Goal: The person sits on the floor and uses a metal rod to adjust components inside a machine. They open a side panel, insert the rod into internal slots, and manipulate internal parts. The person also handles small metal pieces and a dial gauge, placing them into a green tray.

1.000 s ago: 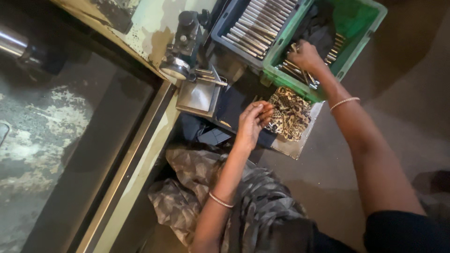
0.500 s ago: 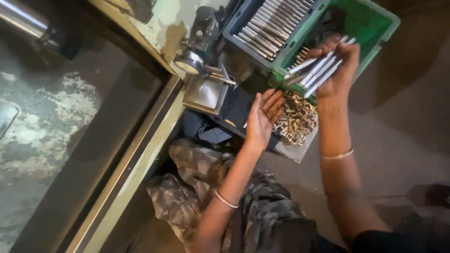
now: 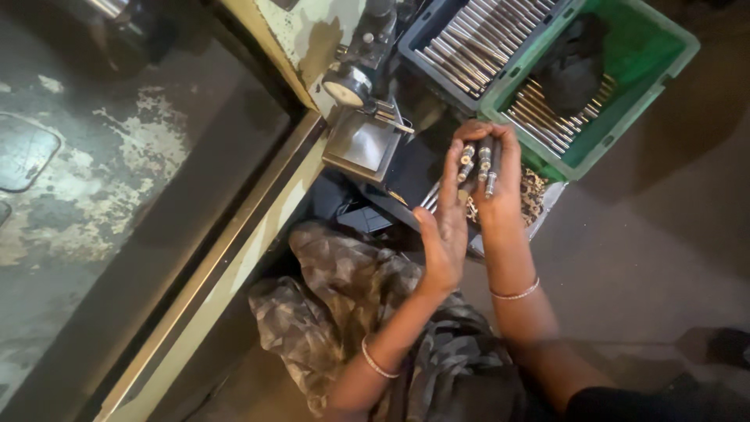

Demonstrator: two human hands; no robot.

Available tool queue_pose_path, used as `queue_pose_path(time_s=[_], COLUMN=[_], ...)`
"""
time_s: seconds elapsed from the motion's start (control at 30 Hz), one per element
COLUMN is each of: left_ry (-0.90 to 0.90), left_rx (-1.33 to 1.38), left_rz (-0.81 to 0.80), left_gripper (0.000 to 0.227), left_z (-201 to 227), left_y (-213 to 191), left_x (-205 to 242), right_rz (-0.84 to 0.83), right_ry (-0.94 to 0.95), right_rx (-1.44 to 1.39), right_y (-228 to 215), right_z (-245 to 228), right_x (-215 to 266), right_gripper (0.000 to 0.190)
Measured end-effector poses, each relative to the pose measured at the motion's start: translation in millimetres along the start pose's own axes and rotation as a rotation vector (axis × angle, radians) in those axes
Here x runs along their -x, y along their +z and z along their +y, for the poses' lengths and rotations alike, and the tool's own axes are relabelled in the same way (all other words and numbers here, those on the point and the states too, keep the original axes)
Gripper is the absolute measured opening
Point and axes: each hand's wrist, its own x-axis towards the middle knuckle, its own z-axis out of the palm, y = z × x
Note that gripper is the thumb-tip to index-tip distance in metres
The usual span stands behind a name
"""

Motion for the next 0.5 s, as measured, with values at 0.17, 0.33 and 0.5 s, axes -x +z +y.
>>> queue_pose_path(time_s=[0.17,0.33,0.5], left_ry=[0.037,0.067,-0.063], left_rx=[-0.105,-0.266,-0.152], left_rz=[0.006,0.038,0.268], left_gripper=[0.085,0.073,0.06], left_z=[5,10,-20], left_y=[-6,-10,-46], left_x=[-1,3,-1], right_rz=[0.051,0.103,0.338], right_ry=[0.092,0.097,-0.128], right_rx=[-0.19,-0.133,0.15], right_y=[2,-5,-32], right_z=[12,16,7], right_x=[0,-3,-21], right_gripper=[0.009,0.009,0.011])
